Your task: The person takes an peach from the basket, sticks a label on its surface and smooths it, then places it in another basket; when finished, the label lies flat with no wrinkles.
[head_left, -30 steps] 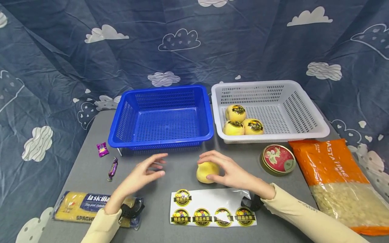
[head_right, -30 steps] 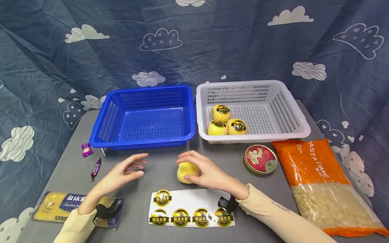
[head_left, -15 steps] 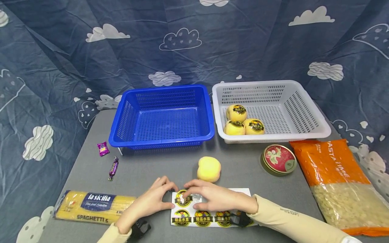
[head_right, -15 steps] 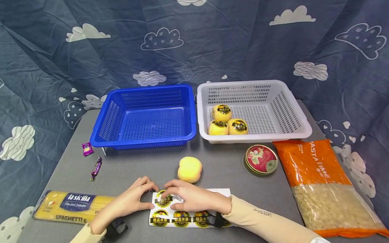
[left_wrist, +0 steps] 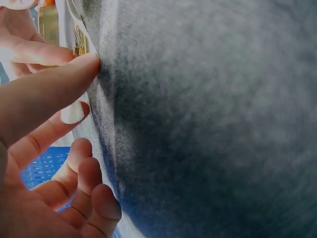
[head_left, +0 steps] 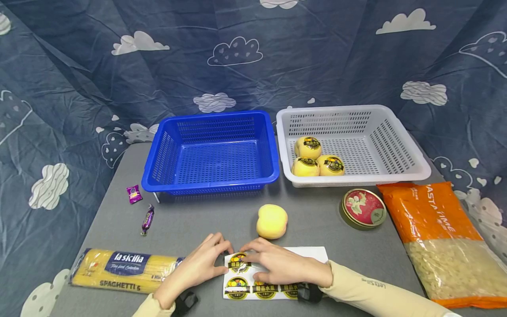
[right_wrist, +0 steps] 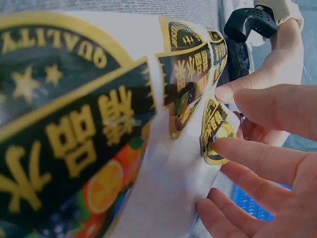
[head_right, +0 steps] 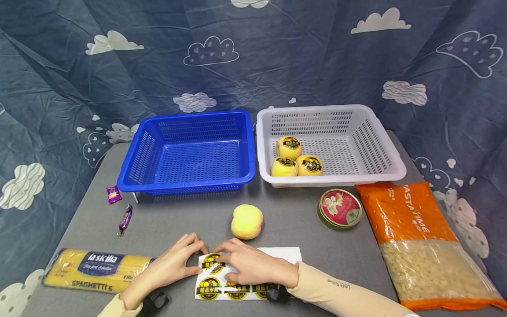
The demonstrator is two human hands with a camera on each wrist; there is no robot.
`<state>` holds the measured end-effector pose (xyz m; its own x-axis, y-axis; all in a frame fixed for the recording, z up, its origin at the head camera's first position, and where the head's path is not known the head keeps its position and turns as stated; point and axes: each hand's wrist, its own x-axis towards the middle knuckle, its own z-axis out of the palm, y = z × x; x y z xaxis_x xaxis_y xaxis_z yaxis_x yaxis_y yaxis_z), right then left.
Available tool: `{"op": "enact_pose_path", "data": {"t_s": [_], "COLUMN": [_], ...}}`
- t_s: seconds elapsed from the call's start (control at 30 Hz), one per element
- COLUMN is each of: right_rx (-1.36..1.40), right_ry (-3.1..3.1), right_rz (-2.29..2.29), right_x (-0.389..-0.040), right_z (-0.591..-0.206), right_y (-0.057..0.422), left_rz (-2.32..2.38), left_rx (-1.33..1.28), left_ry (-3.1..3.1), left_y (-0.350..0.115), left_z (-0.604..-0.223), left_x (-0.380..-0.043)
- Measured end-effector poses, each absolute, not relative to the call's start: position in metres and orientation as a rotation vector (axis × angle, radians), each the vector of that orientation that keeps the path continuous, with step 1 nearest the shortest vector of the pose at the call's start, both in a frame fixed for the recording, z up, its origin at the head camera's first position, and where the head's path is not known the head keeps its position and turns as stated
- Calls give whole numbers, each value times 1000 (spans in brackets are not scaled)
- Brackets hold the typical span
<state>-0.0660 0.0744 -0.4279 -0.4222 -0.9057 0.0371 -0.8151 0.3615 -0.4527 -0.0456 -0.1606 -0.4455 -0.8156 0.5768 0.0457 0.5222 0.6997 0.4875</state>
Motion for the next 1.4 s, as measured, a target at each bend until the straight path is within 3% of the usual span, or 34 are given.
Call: {"op": "enact_pose_path", "data": {"t_s": [0.73, 1.0, 1.4], "right_rx": [-1494, -1399, -951], "right_ry": [2137, 2195, 2317], "right_rz": [-1002, -1253, -1640], "right_x": [-69, -85, -111], "right_z": [-429, -414, -368], "right_y": [79, 90, 115], "left_rz": [745, 798, 1292], "left_rx": [968, 961, 929], "left_ry": [2739, 2724, 2573], "left_y": [-161, -161, -136], "left_z": [-445, -443, -416], "left_x": [-47, -48, -82]}}
